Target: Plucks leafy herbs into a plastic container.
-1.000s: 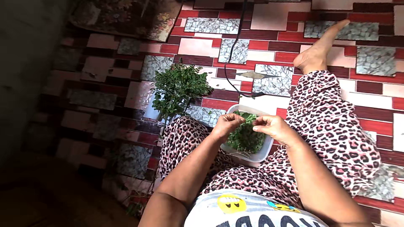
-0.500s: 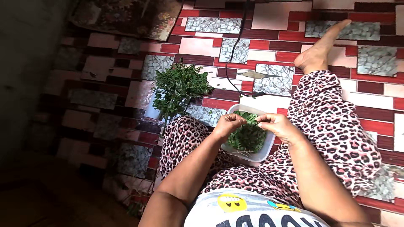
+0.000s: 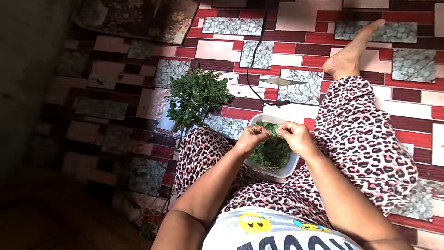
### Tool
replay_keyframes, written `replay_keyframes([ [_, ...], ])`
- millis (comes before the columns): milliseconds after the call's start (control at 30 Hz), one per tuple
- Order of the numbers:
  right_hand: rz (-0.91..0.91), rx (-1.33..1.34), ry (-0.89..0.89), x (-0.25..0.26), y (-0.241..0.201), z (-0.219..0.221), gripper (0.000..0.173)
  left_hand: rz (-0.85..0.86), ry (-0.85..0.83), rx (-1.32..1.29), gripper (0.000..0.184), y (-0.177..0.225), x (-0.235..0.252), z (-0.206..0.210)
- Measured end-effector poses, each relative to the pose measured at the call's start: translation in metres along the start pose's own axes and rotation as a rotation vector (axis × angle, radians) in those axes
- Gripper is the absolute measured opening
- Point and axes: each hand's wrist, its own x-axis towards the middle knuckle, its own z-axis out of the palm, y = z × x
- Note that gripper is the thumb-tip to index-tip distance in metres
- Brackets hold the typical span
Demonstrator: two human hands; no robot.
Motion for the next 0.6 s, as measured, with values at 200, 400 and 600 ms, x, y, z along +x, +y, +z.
replay_keyframes([
  [200,-0.026,-0.035,0.011,-0.002,0.0,0.004,0.01,0.007,0.002,-0.005,0.012,-0.001,0.0,0.0],
  [400,-0.023,-0.037,0.065,-0.002,-0.002,0.0,0.011,0.029,0.002,0.0,0.011,0.001,-0.003,-0.002],
  [600,0.04,-0.053,-0.035,0.0,0.003,-0.01,0.031,0.024,0.002,0.011,0.012,0.0,-0.002,-0.005],
])
